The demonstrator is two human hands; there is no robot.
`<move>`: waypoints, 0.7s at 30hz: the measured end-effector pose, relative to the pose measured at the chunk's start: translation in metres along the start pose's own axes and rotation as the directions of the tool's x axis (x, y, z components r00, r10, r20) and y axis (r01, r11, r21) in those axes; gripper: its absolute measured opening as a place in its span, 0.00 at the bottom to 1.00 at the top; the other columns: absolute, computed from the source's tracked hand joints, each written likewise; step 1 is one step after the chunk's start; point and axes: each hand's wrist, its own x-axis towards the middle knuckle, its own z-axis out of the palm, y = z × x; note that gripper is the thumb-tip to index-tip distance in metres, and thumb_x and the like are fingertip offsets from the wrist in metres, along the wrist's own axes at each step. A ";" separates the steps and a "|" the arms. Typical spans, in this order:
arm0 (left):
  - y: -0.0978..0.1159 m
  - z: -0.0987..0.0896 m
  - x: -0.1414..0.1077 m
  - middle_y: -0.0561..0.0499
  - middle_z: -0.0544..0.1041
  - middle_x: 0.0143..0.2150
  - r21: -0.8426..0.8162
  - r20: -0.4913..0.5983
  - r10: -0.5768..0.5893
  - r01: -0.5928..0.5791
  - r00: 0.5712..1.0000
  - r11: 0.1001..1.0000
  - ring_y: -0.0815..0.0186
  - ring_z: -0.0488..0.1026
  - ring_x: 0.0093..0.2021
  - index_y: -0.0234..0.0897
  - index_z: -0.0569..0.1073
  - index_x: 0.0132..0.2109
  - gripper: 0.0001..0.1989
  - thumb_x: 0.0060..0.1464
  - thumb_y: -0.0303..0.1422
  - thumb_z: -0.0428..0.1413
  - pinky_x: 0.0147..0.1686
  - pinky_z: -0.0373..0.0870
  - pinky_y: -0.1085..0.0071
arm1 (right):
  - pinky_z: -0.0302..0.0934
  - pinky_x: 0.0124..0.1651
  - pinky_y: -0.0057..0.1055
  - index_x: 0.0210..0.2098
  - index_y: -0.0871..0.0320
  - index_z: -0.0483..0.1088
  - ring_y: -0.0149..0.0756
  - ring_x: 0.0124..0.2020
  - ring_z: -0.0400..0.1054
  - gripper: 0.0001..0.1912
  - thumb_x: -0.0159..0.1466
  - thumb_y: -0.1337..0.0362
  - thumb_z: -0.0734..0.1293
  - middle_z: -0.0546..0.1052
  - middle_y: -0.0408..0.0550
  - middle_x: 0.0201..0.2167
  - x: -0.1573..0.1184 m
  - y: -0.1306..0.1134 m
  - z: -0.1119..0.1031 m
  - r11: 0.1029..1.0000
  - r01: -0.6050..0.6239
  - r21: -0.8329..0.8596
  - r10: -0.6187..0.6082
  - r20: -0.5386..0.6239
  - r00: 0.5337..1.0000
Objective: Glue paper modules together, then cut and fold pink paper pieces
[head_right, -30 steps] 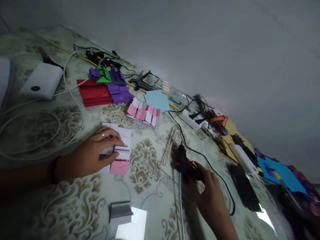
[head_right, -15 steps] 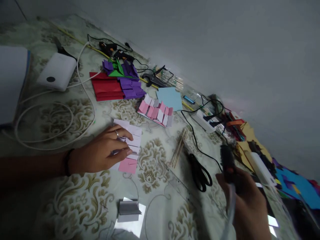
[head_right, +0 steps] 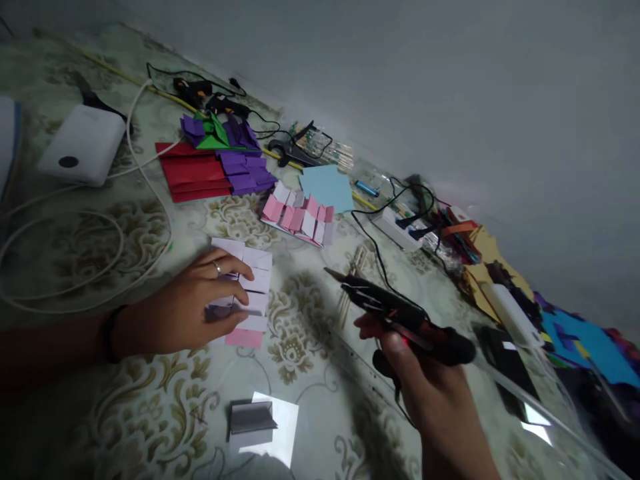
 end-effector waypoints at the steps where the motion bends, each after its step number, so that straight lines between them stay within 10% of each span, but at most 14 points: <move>1: 0.000 0.000 0.000 0.42 0.82 0.50 -0.001 0.001 -0.003 0.003 1.000 1.000 0.53 0.76 0.54 0.34 0.82 0.38 0.01 0.57 0.27 0.65 0.59 0.70 0.55 | 0.73 0.27 0.35 0.40 0.51 0.84 0.48 0.34 0.79 0.24 0.70 0.41 0.65 0.86 0.54 0.38 -0.001 0.001 0.003 1.000 -0.007 0.013 0.007 0.041 0.999; 10: 0.005 -0.005 0.002 0.47 0.84 0.47 -0.012 0.049 0.026 -0.026 0.998 1.000 0.56 0.75 0.52 0.38 0.82 0.32 0.12 0.65 0.27 0.59 0.59 0.67 0.53 | 0.74 0.39 0.34 0.38 0.52 0.79 0.45 0.39 0.80 0.18 0.71 0.46 0.66 0.83 0.48 0.35 -0.003 0.013 0.029 0.999 0.047 0.019 -0.049 0.119 0.992; 21: 0.001 0.000 -0.003 0.45 0.82 0.55 0.063 0.050 0.018 -0.021 0.999 0.998 0.57 0.73 0.57 0.35 0.79 0.54 0.12 0.63 0.26 0.60 0.65 0.62 0.55 | 0.66 0.31 0.35 0.41 0.53 0.74 0.45 0.30 0.76 0.09 0.68 0.55 0.68 0.81 0.48 0.33 0.017 0.021 0.029 0.966 0.185 -0.180 -0.176 0.062 0.982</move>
